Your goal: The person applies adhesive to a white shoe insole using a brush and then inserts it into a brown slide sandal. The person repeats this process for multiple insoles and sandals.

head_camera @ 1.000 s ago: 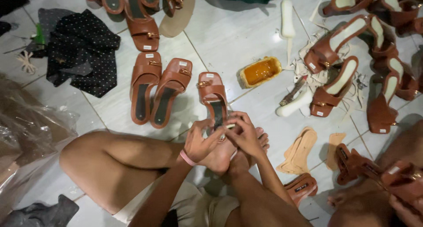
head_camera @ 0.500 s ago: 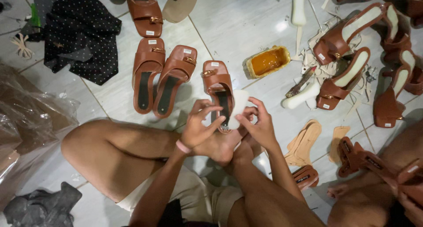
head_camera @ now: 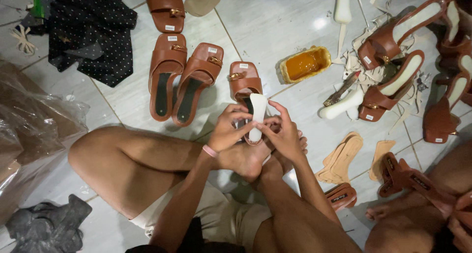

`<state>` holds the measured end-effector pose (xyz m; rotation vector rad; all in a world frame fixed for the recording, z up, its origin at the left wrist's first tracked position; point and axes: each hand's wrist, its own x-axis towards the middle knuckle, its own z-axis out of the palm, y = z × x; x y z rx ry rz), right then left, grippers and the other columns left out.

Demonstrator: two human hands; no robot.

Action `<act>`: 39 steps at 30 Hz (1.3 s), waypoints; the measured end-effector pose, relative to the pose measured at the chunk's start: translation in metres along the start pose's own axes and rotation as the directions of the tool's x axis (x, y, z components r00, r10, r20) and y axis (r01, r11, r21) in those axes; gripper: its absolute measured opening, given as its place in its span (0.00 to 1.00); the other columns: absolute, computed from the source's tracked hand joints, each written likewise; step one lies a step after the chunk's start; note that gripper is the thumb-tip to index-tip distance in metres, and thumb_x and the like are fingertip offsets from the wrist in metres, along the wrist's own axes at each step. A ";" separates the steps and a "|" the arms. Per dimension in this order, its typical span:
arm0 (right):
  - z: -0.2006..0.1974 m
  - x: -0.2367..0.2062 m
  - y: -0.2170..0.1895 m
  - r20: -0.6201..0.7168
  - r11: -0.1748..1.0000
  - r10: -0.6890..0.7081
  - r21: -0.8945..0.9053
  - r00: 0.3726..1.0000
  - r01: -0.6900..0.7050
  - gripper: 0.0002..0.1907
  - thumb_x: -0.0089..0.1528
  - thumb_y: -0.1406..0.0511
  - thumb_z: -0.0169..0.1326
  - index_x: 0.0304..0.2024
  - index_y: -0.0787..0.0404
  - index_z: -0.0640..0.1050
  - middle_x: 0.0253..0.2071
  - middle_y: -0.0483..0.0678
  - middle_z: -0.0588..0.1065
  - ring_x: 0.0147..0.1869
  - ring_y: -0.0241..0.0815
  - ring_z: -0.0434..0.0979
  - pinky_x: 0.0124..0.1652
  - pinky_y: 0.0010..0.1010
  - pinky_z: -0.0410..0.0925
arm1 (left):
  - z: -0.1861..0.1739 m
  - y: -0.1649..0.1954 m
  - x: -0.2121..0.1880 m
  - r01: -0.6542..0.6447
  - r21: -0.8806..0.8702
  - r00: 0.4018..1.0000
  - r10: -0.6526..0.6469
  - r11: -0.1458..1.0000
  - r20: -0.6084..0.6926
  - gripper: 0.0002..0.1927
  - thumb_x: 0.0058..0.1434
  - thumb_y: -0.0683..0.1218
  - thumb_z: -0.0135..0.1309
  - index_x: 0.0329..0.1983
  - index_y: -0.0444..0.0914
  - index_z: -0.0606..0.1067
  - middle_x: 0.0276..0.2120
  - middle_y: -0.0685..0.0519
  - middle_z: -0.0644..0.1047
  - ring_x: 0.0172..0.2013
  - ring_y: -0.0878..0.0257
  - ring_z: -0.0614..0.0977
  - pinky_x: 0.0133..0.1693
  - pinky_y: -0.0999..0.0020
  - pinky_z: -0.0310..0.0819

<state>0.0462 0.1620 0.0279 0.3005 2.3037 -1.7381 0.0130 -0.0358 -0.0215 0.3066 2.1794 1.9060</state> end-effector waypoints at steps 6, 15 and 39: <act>-0.008 -0.002 0.011 -0.026 0.993 -0.122 -0.002 0.992 0.122 0.38 0.60 0.68 0.64 0.70 0.60 0.63 0.45 0.46 0.81 0.44 0.31 0.77 0.43 0.23 0.70 | 0.011 -0.001 0.005 0.102 0.110 0.981 -0.082 0.989 -0.173 0.11 0.58 0.49 0.67 0.39 0.38 0.84 0.45 0.50 0.77 0.46 0.57 0.81 0.47 0.67 0.75; -0.006 -0.018 0.034 -0.076 0.952 -0.218 -0.236 0.973 0.195 0.40 0.54 0.62 0.71 0.66 0.62 0.69 0.52 0.51 0.69 0.55 0.41 0.72 0.52 0.32 0.70 | 0.032 -0.011 -0.016 0.231 0.148 0.933 -0.175 0.962 -0.316 0.12 0.55 0.51 0.68 0.37 0.40 0.86 0.43 0.47 0.71 0.50 0.53 0.72 0.53 0.61 0.68; 0.001 -0.020 0.037 -0.050 0.939 -0.235 -0.269 0.971 0.214 0.41 0.54 0.63 0.71 0.66 0.62 0.68 0.58 0.54 0.67 0.60 0.49 0.70 0.58 0.37 0.67 | 0.037 -0.033 -0.016 0.267 0.112 0.930 -0.225 0.957 -0.292 0.13 0.55 0.51 0.68 0.36 0.38 0.85 0.42 0.46 0.72 0.48 0.54 0.74 0.51 0.63 0.70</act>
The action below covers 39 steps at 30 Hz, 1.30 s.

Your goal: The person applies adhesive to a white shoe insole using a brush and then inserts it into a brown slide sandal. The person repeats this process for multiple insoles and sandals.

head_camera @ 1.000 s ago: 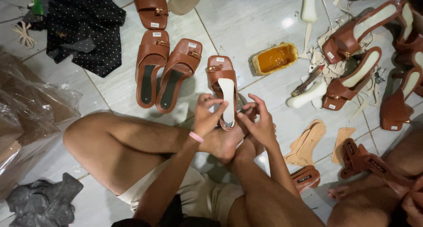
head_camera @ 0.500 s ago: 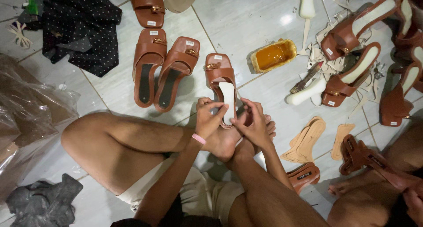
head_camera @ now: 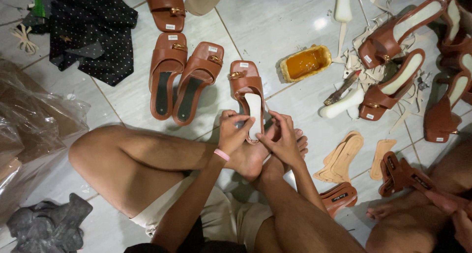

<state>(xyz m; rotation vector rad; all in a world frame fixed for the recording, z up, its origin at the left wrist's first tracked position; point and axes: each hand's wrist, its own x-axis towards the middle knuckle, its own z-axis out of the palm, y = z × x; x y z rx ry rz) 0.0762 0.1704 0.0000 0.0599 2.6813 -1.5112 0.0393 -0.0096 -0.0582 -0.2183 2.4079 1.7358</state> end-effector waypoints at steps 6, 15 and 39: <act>-0.001 0.000 -0.002 0.007 1.000 0.003 -0.009 1.000 -0.003 0.41 0.54 0.62 0.71 0.67 0.61 0.68 0.57 0.53 0.66 0.60 0.47 0.69 0.57 0.36 0.67 | 0.001 -0.002 0.000 0.027 -0.016 1.000 -0.027 0.999 0.011 0.13 0.55 0.52 0.68 0.36 0.38 0.85 0.44 0.46 0.72 0.49 0.53 0.75 0.51 0.63 0.70; -0.001 0.001 -0.005 0.017 0.999 -0.035 -0.007 0.999 0.035 0.40 0.54 0.63 0.71 0.67 0.61 0.68 0.59 0.54 0.66 0.61 0.48 0.69 0.59 0.36 0.67 | 0.002 -0.005 -0.001 -0.040 0.052 0.999 0.040 0.998 -0.009 0.13 0.55 0.52 0.68 0.36 0.39 0.85 0.41 0.46 0.73 0.48 0.52 0.75 0.51 0.61 0.70; -0.004 0.004 -0.017 0.066 0.996 -0.014 -0.087 0.998 0.020 0.29 0.55 0.61 0.69 0.60 0.49 0.80 0.52 0.51 0.66 0.59 0.49 0.66 0.58 0.37 0.64 | -0.015 0.046 -0.004 -0.086 0.135 0.988 0.102 0.987 -0.117 0.27 0.49 0.46 0.71 0.53 0.41 0.75 0.46 0.45 0.72 0.50 0.47 0.74 0.53 0.54 0.71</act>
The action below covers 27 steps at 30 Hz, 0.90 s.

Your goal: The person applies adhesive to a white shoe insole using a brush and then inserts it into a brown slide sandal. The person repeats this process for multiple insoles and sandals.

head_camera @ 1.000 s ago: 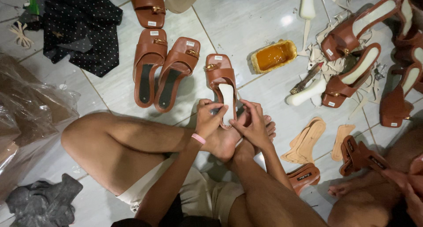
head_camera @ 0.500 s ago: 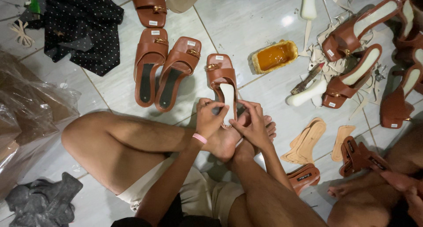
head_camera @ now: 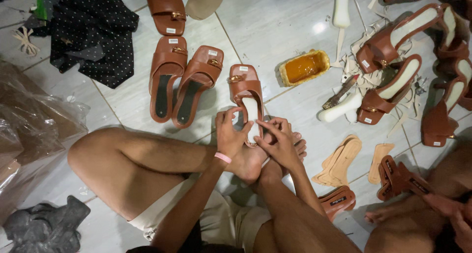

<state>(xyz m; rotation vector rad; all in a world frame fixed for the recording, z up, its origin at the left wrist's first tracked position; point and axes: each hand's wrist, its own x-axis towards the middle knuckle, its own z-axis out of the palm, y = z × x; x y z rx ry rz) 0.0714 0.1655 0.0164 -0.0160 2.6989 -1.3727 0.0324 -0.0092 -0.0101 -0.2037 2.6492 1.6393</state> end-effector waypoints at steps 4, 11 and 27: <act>0.000 -0.001 0.000 0.005 1.000 -0.013 0.000 1.000 0.013 0.27 0.56 0.61 0.69 0.58 0.49 0.81 0.53 0.51 0.67 0.60 0.49 0.66 0.59 0.37 0.63 | 0.000 -0.002 0.000 -0.007 -0.003 1.000 0.007 1.000 0.008 0.26 0.51 0.46 0.71 0.53 0.42 0.75 0.45 0.44 0.72 0.50 0.47 0.75 0.53 0.54 0.71; 0.000 0.000 0.002 0.012 1.000 -0.009 0.016 1.000 0.009 0.26 0.56 0.60 0.69 0.58 0.49 0.81 0.53 0.51 0.68 0.61 0.49 0.65 0.59 0.37 0.63 | -0.001 -0.002 -0.002 -0.022 -0.012 1.000 0.022 1.000 0.012 0.24 0.51 0.46 0.70 0.53 0.45 0.78 0.45 0.44 0.71 0.50 0.46 0.75 0.53 0.54 0.72; 0.003 -0.009 0.012 -0.009 0.994 0.022 0.106 1.000 -0.021 0.28 0.65 0.60 0.57 0.68 0.58 0.71 0.59 0.55 0.67 0.68 0.54 0.64 0.66 0.41 0.59 | 0.014 -0.027 -0.002 0.257 -0.297 0.957 -0.201 0.920 0.209 0.42 0.58 0.45 0.65 0.70 0.37 0.55 0.49 0.41 0.76 0.41 0.56 0.84 0.41 0.65 0.82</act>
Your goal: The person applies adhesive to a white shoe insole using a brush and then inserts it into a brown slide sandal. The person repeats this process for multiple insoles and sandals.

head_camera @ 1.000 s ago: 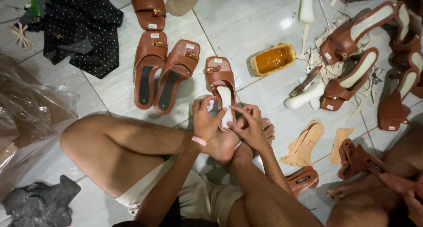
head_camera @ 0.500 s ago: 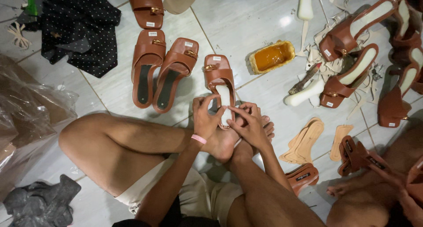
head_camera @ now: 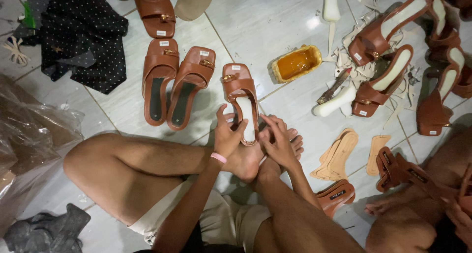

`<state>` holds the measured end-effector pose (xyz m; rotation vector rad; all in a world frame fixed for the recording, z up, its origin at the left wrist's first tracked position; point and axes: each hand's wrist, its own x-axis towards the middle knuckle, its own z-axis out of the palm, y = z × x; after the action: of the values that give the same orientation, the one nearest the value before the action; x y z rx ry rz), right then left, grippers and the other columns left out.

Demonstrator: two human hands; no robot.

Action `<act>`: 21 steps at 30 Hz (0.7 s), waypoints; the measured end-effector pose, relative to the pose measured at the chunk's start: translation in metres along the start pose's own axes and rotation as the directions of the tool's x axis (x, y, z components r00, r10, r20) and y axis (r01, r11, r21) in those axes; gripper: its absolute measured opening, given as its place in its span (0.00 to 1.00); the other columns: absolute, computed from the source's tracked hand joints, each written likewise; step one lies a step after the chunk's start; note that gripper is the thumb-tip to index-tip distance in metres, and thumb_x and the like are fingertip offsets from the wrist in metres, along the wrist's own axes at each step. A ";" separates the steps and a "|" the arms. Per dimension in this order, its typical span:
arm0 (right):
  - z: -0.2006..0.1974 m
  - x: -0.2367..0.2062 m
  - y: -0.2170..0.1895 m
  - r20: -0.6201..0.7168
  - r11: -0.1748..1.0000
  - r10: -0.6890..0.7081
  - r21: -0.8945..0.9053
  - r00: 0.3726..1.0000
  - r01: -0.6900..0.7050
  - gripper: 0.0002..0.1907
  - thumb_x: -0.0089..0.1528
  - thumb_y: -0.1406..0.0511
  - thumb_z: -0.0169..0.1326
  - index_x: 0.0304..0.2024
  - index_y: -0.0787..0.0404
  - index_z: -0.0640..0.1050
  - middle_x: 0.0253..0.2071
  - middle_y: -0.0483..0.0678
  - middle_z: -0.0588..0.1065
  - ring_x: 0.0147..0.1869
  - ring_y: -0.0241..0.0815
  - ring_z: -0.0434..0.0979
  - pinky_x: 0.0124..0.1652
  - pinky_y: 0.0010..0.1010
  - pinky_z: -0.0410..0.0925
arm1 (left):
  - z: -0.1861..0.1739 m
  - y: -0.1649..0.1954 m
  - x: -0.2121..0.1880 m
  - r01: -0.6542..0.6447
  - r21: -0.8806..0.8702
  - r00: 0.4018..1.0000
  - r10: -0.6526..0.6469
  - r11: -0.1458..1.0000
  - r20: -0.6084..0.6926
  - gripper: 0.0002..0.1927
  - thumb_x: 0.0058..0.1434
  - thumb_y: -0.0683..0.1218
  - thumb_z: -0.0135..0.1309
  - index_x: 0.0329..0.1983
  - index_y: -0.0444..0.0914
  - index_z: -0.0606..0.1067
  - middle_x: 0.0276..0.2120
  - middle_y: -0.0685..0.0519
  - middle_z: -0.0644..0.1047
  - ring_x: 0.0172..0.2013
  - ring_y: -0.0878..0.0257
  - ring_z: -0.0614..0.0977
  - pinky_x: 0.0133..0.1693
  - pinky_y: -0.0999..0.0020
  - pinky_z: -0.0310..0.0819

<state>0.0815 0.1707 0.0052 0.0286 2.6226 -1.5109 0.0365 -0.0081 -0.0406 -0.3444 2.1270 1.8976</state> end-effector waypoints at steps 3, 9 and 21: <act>0.002 -0.003 0.007 -0.020 1.000 -0.003 0.019 1.000 0.003 0.25 0.71 0.59 0.50 0.69 0.60 0.69 0.63 0.57 0.66 0.73 0.56 0.61 0.69 0.43 0.55 | 0.002 -0.009 0.001 0.044 -0.086 0.998 -0.040 0.995 0.049 0.41 0.61 0.45 0.62 0.71 0.36 0.53 0.46 0.40 0.81 0.40 0.58 0.86 0.41 0.67 0.82; 0.005 -0.005 0.016 -0.036 0.997 0.026 0.072 0.999 -0.023 0.23 0.72 0.60 0.44 0.68 0.60 0.69 0.63 0.57 0.67 0.72 0.55 0.63 0.70 0.43 0.56 | 0.003 -0.005 0.001 0.051 -0.097 0.998 -0.048 0.994 0.035 0.39 0.60 0.45 0.62 0.70 0.35 0.55 0.43 0.42 0.82 0.37 0.59 0.85 0.37 0.67 0.82; 0.006 -0.004 0.011 -0.054 1.000 0.015 0.028 0.998 -0.014 0.22 0.70 0.62 0.51 0.67 0.59 0.71 0.62 0.57 0.67 0.71 0.56 0.64 0.68 0.44 0.58 | 0.001 0.002 0.004 0.086 -0.025 0.996 -0.086 0.996 -0.024 0.36 0.59 0.50 0.64 0.66 0.35 0.62 0.41 0.42 0.83 0.38 0.60 0.85 0.39 0.69 0.79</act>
<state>0.0869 0.1713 -0.0071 0.0927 2.6374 -1.5631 0.0324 -0.0071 -0.0400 -0.4595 2.0714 1.8813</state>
